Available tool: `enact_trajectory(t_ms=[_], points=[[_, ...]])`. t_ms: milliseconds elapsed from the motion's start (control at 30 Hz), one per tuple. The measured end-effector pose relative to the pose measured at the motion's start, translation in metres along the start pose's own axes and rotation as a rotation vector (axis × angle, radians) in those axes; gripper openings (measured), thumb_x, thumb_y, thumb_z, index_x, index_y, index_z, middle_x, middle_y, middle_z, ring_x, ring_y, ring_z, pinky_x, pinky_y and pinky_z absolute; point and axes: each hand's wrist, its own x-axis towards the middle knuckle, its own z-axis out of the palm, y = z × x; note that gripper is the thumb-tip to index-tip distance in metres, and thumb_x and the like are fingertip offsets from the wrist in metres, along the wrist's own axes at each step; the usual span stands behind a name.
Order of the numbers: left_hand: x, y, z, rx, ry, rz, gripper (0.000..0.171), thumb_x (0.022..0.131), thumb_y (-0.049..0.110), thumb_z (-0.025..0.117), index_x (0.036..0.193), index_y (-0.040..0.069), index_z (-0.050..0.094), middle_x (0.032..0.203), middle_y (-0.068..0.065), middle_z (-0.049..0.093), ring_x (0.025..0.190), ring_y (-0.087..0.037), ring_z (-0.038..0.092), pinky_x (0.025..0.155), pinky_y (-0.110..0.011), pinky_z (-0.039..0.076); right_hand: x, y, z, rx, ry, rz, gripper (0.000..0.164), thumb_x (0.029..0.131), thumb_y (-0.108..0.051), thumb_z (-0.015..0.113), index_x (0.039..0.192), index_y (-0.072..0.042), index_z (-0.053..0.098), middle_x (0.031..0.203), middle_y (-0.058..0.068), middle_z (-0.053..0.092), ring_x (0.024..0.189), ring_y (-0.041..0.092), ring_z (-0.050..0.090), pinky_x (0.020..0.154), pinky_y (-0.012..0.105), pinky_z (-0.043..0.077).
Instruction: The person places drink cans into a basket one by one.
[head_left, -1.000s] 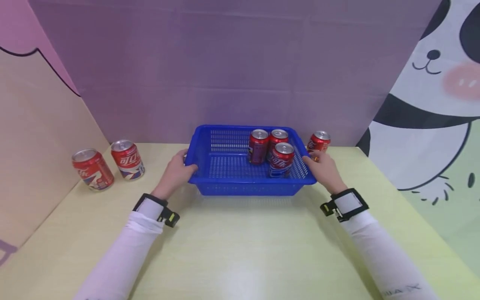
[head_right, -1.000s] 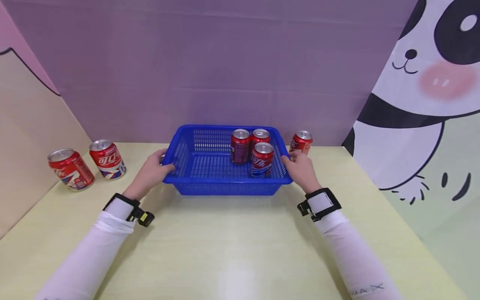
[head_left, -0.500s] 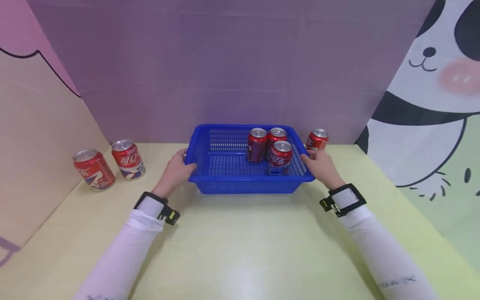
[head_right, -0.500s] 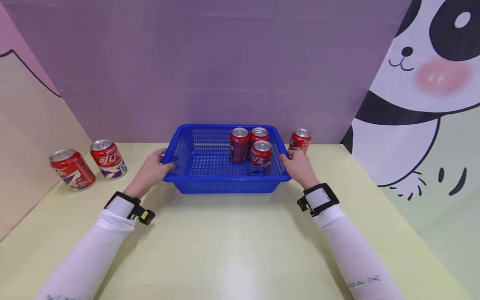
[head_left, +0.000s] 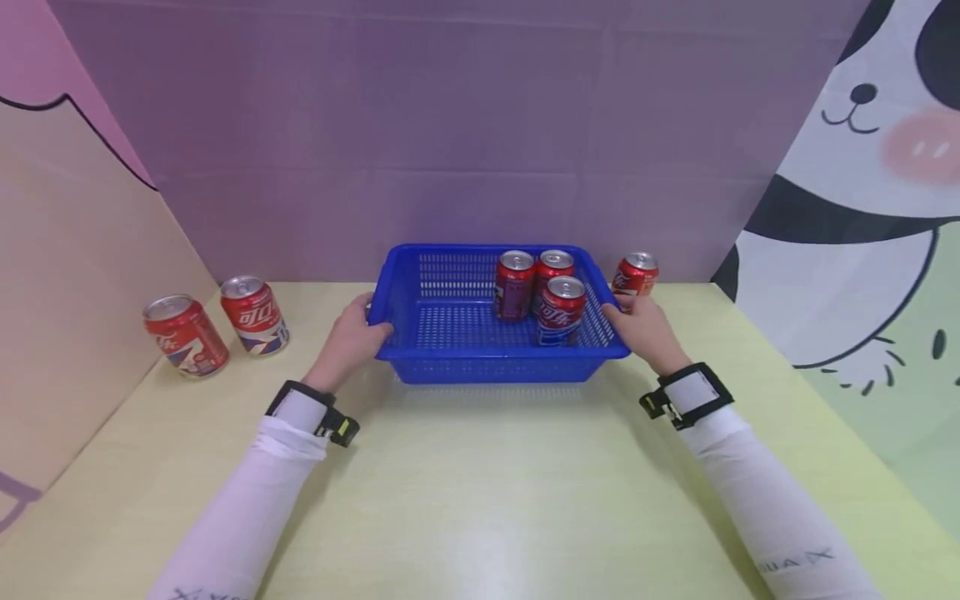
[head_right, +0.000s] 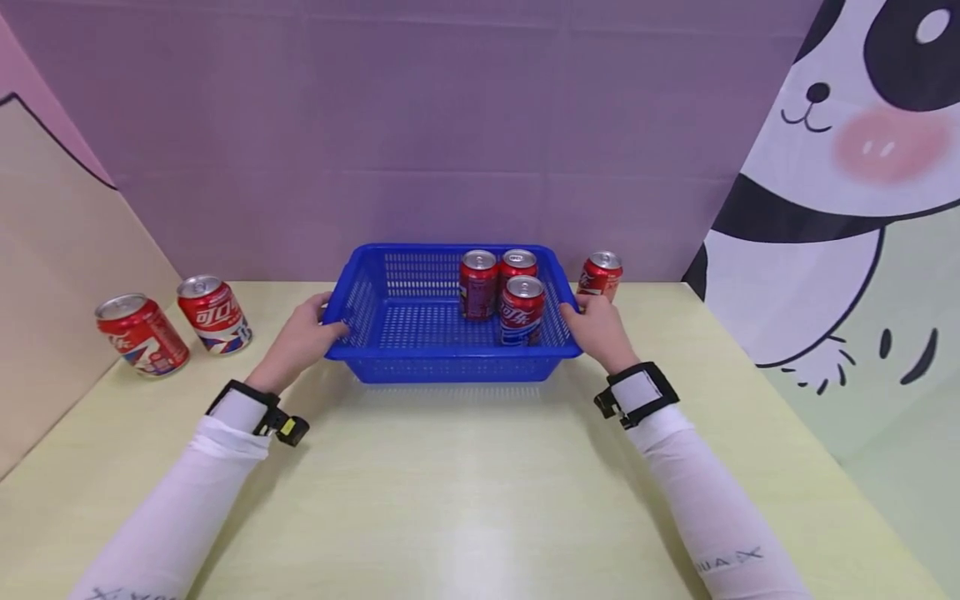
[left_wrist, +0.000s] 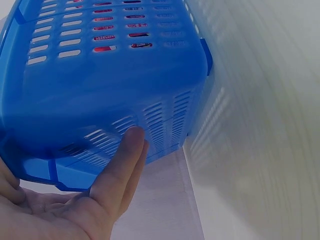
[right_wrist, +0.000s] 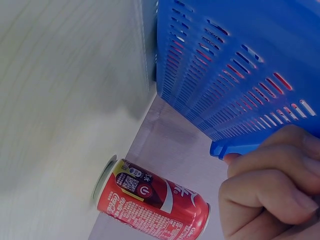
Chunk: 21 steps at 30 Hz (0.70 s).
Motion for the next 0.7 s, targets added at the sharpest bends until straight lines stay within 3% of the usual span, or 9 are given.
enact_trajectory(t_ms=[300, 433, 567, 700], points=[[-0.001, -0.002, -0.002, 0.037, -0.007, 0.006, 0.064, 0.094, 0.004, 0.051, 0.149, -0.013, 0.021, 0.134, -0.037, 0.046, 0.117, -0.044, 0.052, 0.097, -0.052, 0.046, -0.001, -0.001, 0.002, 0.024, -0.007, 0.015, 0.046, 0.101, -0.022, 0.050, 0.129, 0.013, 0.055, 0.105, 0.029, 0.065, 0.080, 0.030, 0.063, 0.067, 0.033, 0.049], [-0.001, -0.002, -0.008, 0.107, -0.027, 0.034, 0.061, 0.095, 0.007, 0.052, 0.147, -0.014, 0.026, 0.130, -0.037, 0.050, 0.111, -0.044, 0.057, 0.092, -0.051, 0.050, 0.000, 0.000, 0.004, 0.037, -0.012, 0.002, 0.045, 0.101, -0.022, 0.051, 0.129, 0.013, 0.056, 0.103, 0.027, 0.065, 0.078, 0.028, 0.063, 0.067, 0.033, 0.049], [0.001, 0.005, -0.022, 0.244, -0.011, 0.110, 0.056, 0.100, 0.021, 0.052, 0.140, -0.015, 0.039, 0.129, -0.035, 0.053, 0.113, -0.045, 0.057, 0.093, -0.053, 0.048, -0.001, 0.001, 0.003, 0.041, -0.008, -0.002, 0.045, 0.101, -0.022, 0.050, 0.129, 0.013, 0.056, 0.102, 0.027, 0.066, 0.078, 0.027, 0.063, 0.067, 0.032, 0.049], [0.004, 0.015, -0.048, 0.364, 0.052, 0.204, 0.054, 0.103, 0.030, 0.048, 0.134, -0.014, 0.049, 0.131, -0.032, 0.053, 0.120, -0.046, 0.051, 0.098, -0.057, 0.042, -0.002, -0.001, 0.000, 0.045, -0.007, 0.004, 0.046, 0.101, -0.022, 0.050, 0.130, 0.014, 0.055, 0.103, 0.028, 0.065, 0.078, 0.028, 0.063, 0.066, 0.031, 0.049]])
